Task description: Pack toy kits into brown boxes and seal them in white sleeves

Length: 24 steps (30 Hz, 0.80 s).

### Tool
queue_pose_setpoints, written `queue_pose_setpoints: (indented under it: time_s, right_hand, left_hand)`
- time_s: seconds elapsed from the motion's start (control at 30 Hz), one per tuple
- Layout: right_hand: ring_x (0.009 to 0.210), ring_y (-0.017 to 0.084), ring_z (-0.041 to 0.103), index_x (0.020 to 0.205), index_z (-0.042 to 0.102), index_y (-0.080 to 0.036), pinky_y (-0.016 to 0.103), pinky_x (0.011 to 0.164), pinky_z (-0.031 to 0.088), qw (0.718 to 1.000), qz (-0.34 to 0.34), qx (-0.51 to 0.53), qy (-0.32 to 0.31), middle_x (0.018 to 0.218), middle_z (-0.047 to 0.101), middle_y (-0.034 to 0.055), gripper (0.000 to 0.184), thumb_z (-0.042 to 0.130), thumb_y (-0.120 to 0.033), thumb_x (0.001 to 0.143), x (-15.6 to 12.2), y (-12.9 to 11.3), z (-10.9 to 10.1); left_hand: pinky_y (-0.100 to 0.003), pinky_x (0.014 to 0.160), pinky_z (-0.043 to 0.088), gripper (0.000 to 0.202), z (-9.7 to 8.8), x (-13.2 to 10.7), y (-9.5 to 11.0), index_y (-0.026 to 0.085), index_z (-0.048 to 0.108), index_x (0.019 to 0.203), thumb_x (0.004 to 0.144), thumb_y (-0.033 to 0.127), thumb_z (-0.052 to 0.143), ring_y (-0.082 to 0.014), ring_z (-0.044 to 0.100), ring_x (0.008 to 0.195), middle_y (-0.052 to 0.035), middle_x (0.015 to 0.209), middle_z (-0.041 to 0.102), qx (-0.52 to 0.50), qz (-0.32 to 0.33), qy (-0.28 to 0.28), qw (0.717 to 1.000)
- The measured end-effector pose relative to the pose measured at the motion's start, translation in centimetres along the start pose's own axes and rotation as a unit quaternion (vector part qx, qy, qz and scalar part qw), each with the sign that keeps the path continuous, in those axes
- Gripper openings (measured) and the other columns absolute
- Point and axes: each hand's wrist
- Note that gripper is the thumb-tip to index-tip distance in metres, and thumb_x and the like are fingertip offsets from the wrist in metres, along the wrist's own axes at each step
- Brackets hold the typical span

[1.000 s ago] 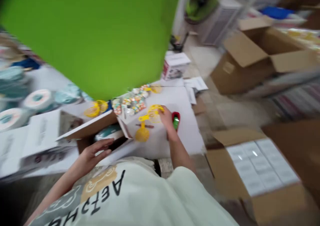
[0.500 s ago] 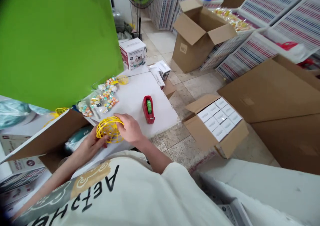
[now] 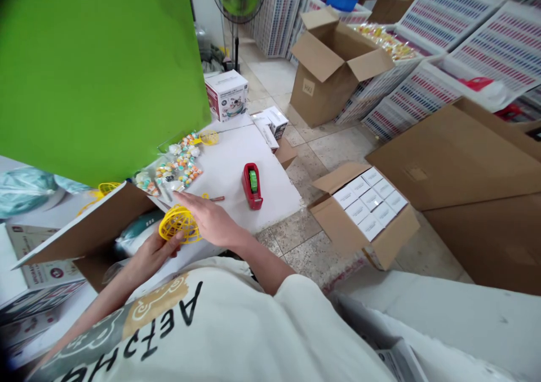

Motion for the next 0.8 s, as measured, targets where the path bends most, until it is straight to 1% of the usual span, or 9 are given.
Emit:
queue_pose_setpoints:
  time_s: [0.1, 0.2, 0.27, 0.37, 0.47, 0.57, 0.63, 0.7, 0.8]
  right_hand:
    - [0.142, 0.013, 0.037, 0.155, 0.025, -0.024, 0.039, 0.12, 0.032, 0.999, 0.03, 0.0, -0.013, 0.153, 0.041, 0.0075, 0.068, 0.029, -0.001, 0.091, 0.4, -0.8, 0.2]
    - [0.141, 0.015, 0.038, 0.156, 0.023, -0.026, 0.04, 0.119, 0.032, 0.999, 0.041, 0.023, -0.014, 0.153, 0.041, 0.0079, 0.063, 0.036, -0.01, 0.096, 0.6, -1.9, -0.2]
    - [0.142, 0.018, 0.036, 0.155, 0.023, -0.029, 0.04, 0.119, 0.032, 0.997, 0.024, 0.053, -0.045, 0.155, 0.038, 0.0074, 0.066, 0.052, -0.022, 0.096, 0.8, -2.6, -0.7]
    - [0.145, 0.022, 0.03, 0.153, 0.028, -0.032, 0.041, 0.118, 0.032, 0.99, -0.024, 0.092, -0.106, 0.158, 0.031, 0.0062, 0.086, 0.074, -0.036, 0.081, 1.1, -3.3, -1.5]
    - [0.145, 0.022, 0.03, 0.15, 0.036, -0.032, 0.039, 0.117, 0.033, 0.986, -0.043, 0.105, -0.123, 0.157, 0.032, 0.0056, 0.087, 0.079, -0.041, 0.074, 1.6, -3.5, -1.3]
    - [0.14, 0.019, 0.037, 0.145, 0.042, -0.028, 0.036, 0.115, 0.035, 0.989, -0.022, 0.11, -0.101, 0.149, 0.043, 0.0053, 0.073, 0.073, -0.042, 0.08, 2.2, -3.8, -0.3]
    - [0.135, 0.017, 0.042, 0.141, 0.046, -0.026, 0.036, 0.115, 0.035, 0.991, -0.025, 0.111, -0.069, 0.142, 0.049, 0.0056, 0.063, 0.07, -0.038, 0.084, 2.6, -3.9, 0.7]
    - [0.132, 0.016, 0.045, 0.137, 0.049, -0.023, 0.035, 0.115, 0.035, 0.994, -0.032, 0.097, -0.047, 0.136, 0.053, 0.006, 0.058, 0.069, -0.038, 0.084, 3.1, -3.9, 1.9]
    - [0.128, 0.016, 0.047, 0.13, 0.053, -0.02, 0.033, 0.114, 0.036, 0.998, -0.033, 0.039, -0.043, 0.132, 0.053, 0.0082, 0.057, 0.071, -0.043, 0.082, 3.8, -3.3, 3.8]
  left_hand:
    - [-0.028, 0.053, 0.05, 0.054, 0.0, -0.4, 0.2, 0.017, 0.046, 0.111, 0.086, 0.065, 0.053, -0.0152, 0.058, 0.056, 0.0013, 0.069, 0.059, -0.037, 0.001, 0.02, 0.999]
    - [-0.021, 0.042, 0.039, 0.046, -0.2, -1.0, 0.4, 0.019, 0.046, 0.095, 0.087, 0.064, 0.052, -0.0101, 0.047, 0.044, 0.0047, 0.059, 0.054, -0.081, -0.018, 0.029, 0.996]
    - [-0.019, 0.038, 0.031, 0.046, -0.4, -1.4, 0.5, 0.02, 0.044, 0.084, 0.087, 0.065, 0.052, -0.0073, 0.039, 0.038, 0.0066, 0.051, 0.049, -0.117, -0.037, 0.002, 0.992]
    - [-0.016, 0.035, 0.024, 0.048, -0.4, -2.0, 0.4, 0.02, 0.046, 0.083, 0.084, 0.067, 0.056, -0.0051, 0.031, 0.032, 0.0087, 0.043, 0.044, -0.202, -0.076, -0.053, 0.975]
    - [-0.016, 0.032, 0.017, 0.053, -0.3, -2.6, 0.4, 0.02, 0.046, 0.079, 0.077, 0.07, 0.061, -0.0042, 0.026, 0.029, 0.0088, 0.04, 0.043, -0.284, -0.127, -0.081, 0.947]
    - [-0.016, 0.032, 0.014, 0.054, -0.2, -2.8, 0.4, 0.02, 0.043, 0.07, 0.07, 0.069, 0.066, -0.0038, 0.022, 0.027, 0.0093, 0.037, 0.037, -0.321, -0.153, -0.09, 0.93]
    - [-0.018, 0.032, 0.019, 0.05, -0.5, -2.7, 0.2, 0.02, 0.045, 0.069, 0.07, 0.066, 0.066, -0.0051, 0.026, 0.029, 0.0087, 0.037, 0.036, -0.311, -0.132, -0.076, 0.938]
    - [-0.022, 0.039, 0.036, 0.044, -1.2, -2.3, -0.4, 0.02, 0.05, 0.073, 0.074, 0.063, 0.062, -0.0101, 0.041, 0.037, 0.0043, 0.044, 0.047, -0.247, -0.078, -0.039, 0.965]
    - [-0.035, 0.07, 0.056, 0.041, -3.2, -1.6, -2.6, 0.018, 0.059, 0.096, 0.079, 0.056, 0.057, -0.0229, 0.065, 0.076, -0.0075, 0.082, 0.07, -0.064, 0.019, 0.092, 0.994]
Point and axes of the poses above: each hand's wrist, its own x-axis towards the middle knuckle, its own z-axis out of the palm, y = z × x
